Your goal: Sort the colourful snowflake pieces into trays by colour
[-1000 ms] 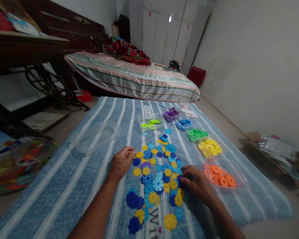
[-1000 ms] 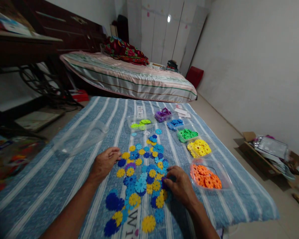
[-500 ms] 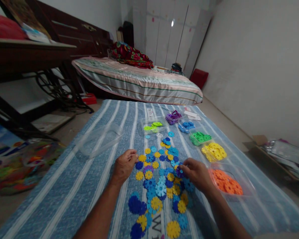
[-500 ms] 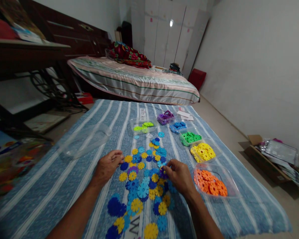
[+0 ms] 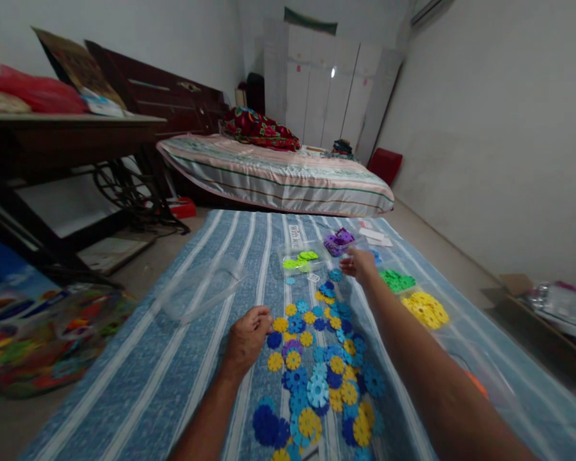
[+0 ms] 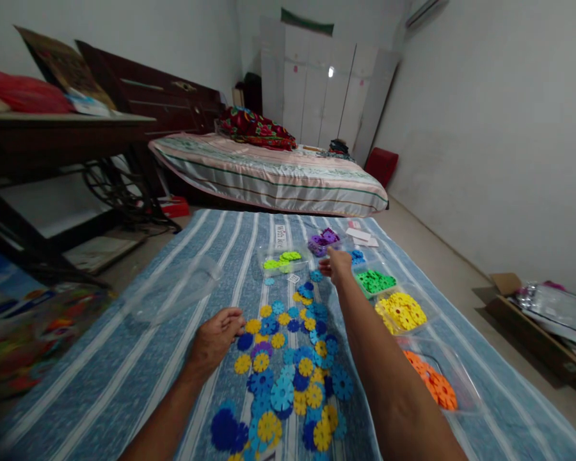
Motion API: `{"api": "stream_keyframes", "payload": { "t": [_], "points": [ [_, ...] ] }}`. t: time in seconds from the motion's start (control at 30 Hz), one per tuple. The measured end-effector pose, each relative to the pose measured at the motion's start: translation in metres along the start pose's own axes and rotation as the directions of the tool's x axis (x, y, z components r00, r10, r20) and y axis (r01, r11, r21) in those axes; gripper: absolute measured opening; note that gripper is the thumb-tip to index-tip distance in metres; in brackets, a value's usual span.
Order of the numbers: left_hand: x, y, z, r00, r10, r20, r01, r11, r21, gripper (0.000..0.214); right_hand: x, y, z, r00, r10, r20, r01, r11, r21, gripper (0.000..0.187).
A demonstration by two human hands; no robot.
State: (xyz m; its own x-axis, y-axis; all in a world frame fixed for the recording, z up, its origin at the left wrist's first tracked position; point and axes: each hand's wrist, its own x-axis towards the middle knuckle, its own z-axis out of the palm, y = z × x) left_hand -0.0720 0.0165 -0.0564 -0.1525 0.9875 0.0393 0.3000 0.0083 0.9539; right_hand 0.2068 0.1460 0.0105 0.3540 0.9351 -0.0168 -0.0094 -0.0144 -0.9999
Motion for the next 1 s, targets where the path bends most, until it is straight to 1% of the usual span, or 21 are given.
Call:
{"api": "stream_keyframes", "payload": {
  "t": [0.07, 0.13, 0.23, 0.3, 0.43, 0.53, 0.63, 0.9, 1.0],
  "points": [
    [0.000, 0.000, 0.000, 1.000, 0.005, 0.007, -0.005, 1.000, 0.008, 0.034, -0.017, 0.017, 0.003, 0.998, 0.069, 0.012, -0.069, 0.997, -0.039, 0.024],
    [-0.001, 0.000, 0.001, 1.000, 0.007, 0.011, -0.008, 1.000, 0.019, 0.033, -0.041, 0.035, 0.003, 0.993, 0.110, 0.034, -0.108, 0.992, -0.071, 0.022],
    [-0.002, 0.003, 0.001, 1.000, 0.005, 0.012, -0.006, 1.000, 0.025, 0.033, -0.070, 0.053, -0.006, 0.992, 0.099, 0.073, -0.093, 0.992, -0.091, 0.020],
    [-0.002, 0.004, 0.001, 1.000, 0.009, 0.010, -0.009, 1.000, 0.026, 0.032, -0.081, 0.060, -0.014, 0.994, 0.067, 0.082, -0.061, 0.995, -0.078, 0.021],
    [-0.002, 0.005, 0.002, 1.000, 0.013, 0.010, -0.013, 0.999, 0.031, 0.033, -0.089, 0.069, -0.031, 0.996, 0.039, 0.085, -0.036, 0.999, -0.036, 0.029],
    [-0.001, 0.003, 0.002, 1.000, 0.009, 0.005, -0.009, 1.000, 0.016, 0.035, -0.092, 0.073, -0.037, 0.996, 0.019, 0.092, -0.020, 1.000, 0.012, 0.032],
    [-0.001, 0.001, 0.003, 1.000, 0.019, 0.001, -0.019, 1.000, 0.005, 0.034, -0.097, 0.075, -0.038, 0.996, -0.010, 0.090, 0.007, 1.000, 0.031, 0.034],
    [-0.002, 0.000, 0.004, 1.000, 0.022, -0.003, -0.022, 1.000, 0.001, 0.031, -0.104, 0.076, -0.039, 0.994, -0.065, 0.091, 0.069, 0.997, -0.040, 0.030],
    [-0.002, -0.002, 0.004, 1.000, 0.019, 0.003, -0.019, 1.000, 0.003, 0.032, -0.104, 0.079, -0.041, 0.992, -0.085, 0.095, 0.089, 0.995, -0.037, 0.030]
  ]
}}
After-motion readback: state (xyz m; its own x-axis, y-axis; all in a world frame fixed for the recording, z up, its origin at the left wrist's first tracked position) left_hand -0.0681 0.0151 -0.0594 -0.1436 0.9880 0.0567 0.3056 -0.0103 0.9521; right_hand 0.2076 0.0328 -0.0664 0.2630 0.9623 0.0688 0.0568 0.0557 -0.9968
